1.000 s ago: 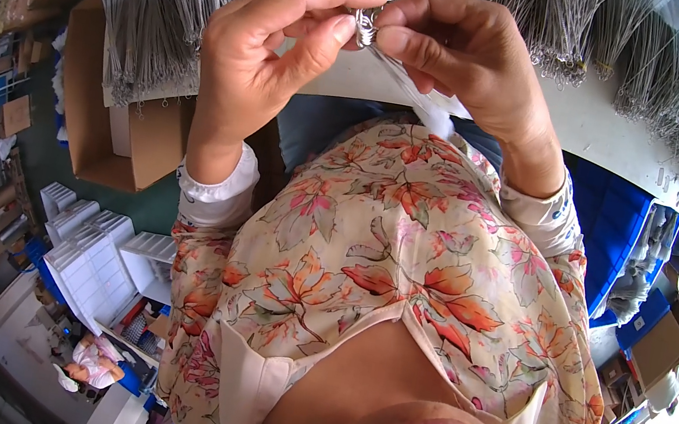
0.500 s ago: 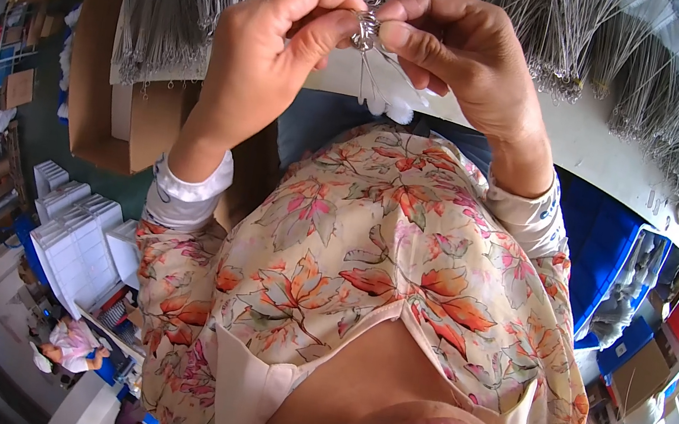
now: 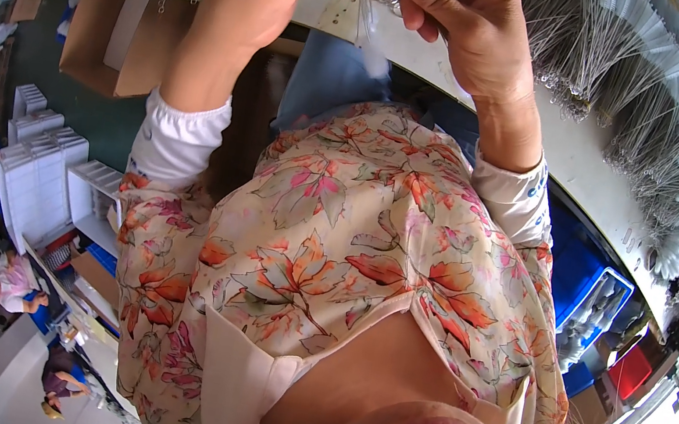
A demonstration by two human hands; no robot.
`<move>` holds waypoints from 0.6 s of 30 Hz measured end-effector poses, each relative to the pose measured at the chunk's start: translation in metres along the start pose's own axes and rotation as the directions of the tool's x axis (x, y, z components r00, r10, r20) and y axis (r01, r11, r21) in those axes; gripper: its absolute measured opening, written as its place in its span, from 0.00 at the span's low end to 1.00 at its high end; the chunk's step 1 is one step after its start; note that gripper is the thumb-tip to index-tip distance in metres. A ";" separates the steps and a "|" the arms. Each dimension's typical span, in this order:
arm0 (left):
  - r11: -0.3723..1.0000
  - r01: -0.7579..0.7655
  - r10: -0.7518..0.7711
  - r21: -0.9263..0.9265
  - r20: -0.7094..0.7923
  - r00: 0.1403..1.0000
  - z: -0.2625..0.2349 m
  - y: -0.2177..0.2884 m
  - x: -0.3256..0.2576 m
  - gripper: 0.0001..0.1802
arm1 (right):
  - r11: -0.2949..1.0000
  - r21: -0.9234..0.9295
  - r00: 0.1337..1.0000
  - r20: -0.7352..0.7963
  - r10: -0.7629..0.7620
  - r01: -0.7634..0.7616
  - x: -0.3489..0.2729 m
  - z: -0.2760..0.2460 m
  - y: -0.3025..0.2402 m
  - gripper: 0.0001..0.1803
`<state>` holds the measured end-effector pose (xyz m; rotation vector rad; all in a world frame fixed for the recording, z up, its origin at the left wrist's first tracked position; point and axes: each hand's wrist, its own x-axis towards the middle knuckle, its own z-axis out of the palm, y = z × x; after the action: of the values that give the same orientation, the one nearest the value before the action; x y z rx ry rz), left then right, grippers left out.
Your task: Assembling small white brushes onto metal rings in a factory workshop setting.
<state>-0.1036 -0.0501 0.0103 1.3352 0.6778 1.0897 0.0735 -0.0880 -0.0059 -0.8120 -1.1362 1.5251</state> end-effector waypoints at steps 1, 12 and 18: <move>0.976 0.049 -0.054 -0.211 -0.017 0.998 0.000 -0.003 -0.001 0.07 | 0.998 0.030 0.998 -0.034 -0.051 0.052 0.000 0.005 0.002 0.06; 0.970 -0.242 0.245 0.034 -0.131 0.961 -0.018 0.035 -0.032 0.08 | 0.893 -0.395 0.975 0.030 -0.220 0.214 -0.009 0.021 0.023 0.16; 0.179 -0.562 0.437 0.808 0.446 0.781 0.006 0.015 -0.085 0.07 | 0.654 0.374 0.744 0.460 0.485 -0.657 0.008 0.038 0.059 0.32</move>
<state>-0.1344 -0.1305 0.0096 2.8011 0.8184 1.1339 0.0175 -0.0915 -0.0487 -0.5757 -0.6170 2.4561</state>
